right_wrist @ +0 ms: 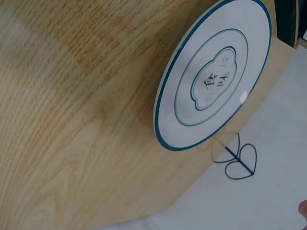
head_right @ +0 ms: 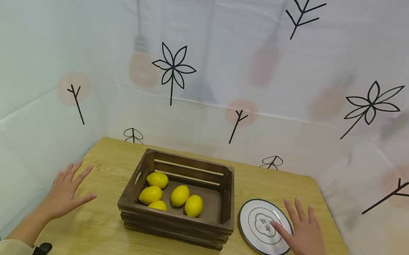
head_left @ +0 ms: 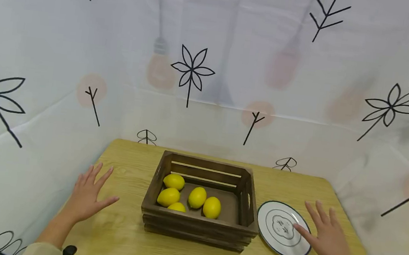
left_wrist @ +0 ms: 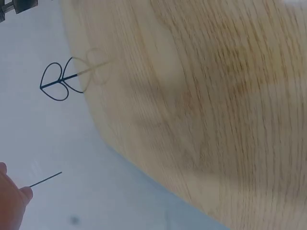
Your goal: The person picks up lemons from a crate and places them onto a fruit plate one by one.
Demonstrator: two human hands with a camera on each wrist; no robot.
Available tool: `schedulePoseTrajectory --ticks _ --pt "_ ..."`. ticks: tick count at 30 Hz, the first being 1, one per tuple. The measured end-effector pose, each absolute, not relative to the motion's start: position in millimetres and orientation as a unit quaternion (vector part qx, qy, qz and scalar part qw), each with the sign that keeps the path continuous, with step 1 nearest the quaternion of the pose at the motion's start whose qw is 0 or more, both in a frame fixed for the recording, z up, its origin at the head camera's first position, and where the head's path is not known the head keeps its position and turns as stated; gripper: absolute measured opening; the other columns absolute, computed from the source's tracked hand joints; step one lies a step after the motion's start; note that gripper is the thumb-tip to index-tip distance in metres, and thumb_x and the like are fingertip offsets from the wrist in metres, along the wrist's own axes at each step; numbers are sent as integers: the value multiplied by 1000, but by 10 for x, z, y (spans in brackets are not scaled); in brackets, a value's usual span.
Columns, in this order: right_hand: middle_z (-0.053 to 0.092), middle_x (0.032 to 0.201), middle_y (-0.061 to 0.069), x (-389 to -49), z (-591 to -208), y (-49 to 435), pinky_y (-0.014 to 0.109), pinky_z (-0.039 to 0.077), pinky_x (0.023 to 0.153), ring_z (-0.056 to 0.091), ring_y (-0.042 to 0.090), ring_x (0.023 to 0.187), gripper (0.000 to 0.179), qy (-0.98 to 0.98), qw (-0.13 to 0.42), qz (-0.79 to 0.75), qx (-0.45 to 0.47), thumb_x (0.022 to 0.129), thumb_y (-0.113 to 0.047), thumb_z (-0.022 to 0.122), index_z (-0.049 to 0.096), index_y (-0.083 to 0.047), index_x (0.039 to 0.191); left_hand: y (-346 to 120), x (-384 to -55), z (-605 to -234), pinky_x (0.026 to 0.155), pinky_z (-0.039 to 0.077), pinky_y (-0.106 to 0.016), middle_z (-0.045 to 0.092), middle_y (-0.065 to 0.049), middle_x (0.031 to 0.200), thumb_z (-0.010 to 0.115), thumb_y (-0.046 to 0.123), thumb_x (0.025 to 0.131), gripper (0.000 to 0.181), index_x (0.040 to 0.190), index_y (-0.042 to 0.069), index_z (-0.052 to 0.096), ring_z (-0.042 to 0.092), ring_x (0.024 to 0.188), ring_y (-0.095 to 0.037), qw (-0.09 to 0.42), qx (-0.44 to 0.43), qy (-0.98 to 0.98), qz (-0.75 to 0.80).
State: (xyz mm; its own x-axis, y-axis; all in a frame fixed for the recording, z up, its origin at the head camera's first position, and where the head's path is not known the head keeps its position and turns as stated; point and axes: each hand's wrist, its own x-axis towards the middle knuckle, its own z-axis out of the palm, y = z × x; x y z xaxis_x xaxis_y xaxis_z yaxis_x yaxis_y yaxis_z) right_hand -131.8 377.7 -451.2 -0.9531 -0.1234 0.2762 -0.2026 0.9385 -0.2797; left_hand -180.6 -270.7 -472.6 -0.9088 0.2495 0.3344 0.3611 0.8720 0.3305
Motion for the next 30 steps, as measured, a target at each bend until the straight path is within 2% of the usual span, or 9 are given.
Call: schedulePoseTrajectory --ticks 10,16,19,25,30 --pt "11 149 26 -1353 -4518 3738 65 -2 100 -11 48 132 80 -973 129 172 86 88 -41 60 16 -16 150 -2591 -1858 -4702 97 13 -67 17 -24 147 67 45 81 82 146 13 29 11 132 -48 161 -185 -943 -223" --pt "13 148 27 -1367 -4495 3703 66 -1 100 -7 47 134 81 -966 129 203 93 87 -39 63 17 -13 150 -2467 -1906 -4672 96 15 -68 12 -17 151 67 41 83 82 148 15 24 8 134 -46 120 -194 -936 -268" --pt "14 149 26 -1390 -4466 3660 70 7 96 -4 46 135 81 -963 130 215 94 86 -38 65 20 -13 149 -2400 -1929 -4649 95 16 -69 12 -14 152 67 40 84 81 148 16 24 7 135 -43 101 -197 -930 -295" --pt "15 150 21 -1424 -4398 3531 74 18 86 2 45 135 82 -957 126 242 94 82 -38 70 26 -13 148 -2251 -1955 -4607 94 18 -70 18 -12 151 65 36 86 75 148 24 24 11 135 -40 59 -199 -909 -360" --pt "16 151 18 -1440 -4365 3449 74 20 85 7 44 135 84 -953 128 260 93 79 -35 73 28 -13 147 -2153 -1959 -4587 94 22 -68 23 -11 149 64 33 88 71 147 22 27 18 134 -39 33 -211 -893 -395"
